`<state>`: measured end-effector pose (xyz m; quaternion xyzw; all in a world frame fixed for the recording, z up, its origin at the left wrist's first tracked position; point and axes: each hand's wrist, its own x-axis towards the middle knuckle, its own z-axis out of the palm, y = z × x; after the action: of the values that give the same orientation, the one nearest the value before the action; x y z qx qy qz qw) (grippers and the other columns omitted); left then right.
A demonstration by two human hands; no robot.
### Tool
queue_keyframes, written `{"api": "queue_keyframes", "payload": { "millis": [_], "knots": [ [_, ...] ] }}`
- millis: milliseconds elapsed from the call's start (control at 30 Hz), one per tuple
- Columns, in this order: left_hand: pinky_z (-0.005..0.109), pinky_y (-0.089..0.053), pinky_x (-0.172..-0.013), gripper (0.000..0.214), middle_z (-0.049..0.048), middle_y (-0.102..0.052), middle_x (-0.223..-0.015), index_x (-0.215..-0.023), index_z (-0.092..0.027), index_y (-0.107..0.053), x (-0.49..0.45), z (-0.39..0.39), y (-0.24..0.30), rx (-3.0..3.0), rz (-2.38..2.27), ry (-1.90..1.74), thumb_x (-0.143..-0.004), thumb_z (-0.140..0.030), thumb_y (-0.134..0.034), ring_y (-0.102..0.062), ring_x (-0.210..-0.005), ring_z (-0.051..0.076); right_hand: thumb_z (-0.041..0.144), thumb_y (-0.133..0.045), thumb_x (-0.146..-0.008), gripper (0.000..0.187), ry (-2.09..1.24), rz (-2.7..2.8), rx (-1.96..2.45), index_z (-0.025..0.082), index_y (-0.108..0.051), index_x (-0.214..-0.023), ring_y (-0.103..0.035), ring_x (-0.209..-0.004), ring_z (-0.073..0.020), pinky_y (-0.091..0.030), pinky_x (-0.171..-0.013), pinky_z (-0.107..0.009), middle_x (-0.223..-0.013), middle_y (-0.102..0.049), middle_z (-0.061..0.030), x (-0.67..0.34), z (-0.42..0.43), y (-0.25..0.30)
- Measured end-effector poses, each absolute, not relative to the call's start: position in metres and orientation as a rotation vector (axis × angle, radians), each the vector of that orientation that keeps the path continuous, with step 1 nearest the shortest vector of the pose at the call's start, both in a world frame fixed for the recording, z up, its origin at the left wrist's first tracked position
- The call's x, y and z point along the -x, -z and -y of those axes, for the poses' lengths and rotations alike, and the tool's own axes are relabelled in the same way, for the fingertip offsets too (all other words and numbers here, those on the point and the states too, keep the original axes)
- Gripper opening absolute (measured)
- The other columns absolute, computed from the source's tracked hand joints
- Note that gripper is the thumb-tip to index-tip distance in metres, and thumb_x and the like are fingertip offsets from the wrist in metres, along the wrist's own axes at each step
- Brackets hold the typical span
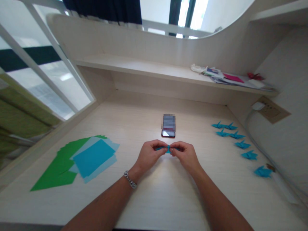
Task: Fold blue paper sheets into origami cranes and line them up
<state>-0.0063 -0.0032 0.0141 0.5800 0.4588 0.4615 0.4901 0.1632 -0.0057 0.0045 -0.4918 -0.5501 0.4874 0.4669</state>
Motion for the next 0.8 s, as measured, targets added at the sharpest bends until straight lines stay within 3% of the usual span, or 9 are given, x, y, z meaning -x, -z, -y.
{"api": "queue_keyframes", "payload": {
  "millis": [600,800],
  "knots": [
    [0.025,-0.049,-0.061,0.01,0.0026,-0.069,-0.067,-0.073,-0.016,-0.071,0.005,0.005,-0.019,-1.424,-1.094,-1.055,-0.067,-0.012,-0.064,-0.061,-0.062,0.015,0.027,-0.077,-0.056,0.019,-1.419,1.161,1.149,0.017,-0.07,-0.07,-0.063,-0.059,-0.0156,-0.055,-0.058,-0.031,-0.066,-0.068,-0.0016,-0.16,0.011,-0.015],
    [0.026,-0.049,-0.065,0.011,0.0033,-0.07,-0.072,-0.075,-0.017,-0.072,0.008,0.005,-0.018,-1.494,-1.081,-1.044,-0.069,-0.012,-0.063,-0.062,-0.067,0.016,0.033,-0.076,-0.062,0.021,-1.488,1.105,1.112,0.017,-0.071,-0.075,-0.063,-0.062,-0.0154,-0.057,-0.06,-0.032,-0.07,-0.068,-0.0017,-0.161,0.012,-0.015]
  ]
}}
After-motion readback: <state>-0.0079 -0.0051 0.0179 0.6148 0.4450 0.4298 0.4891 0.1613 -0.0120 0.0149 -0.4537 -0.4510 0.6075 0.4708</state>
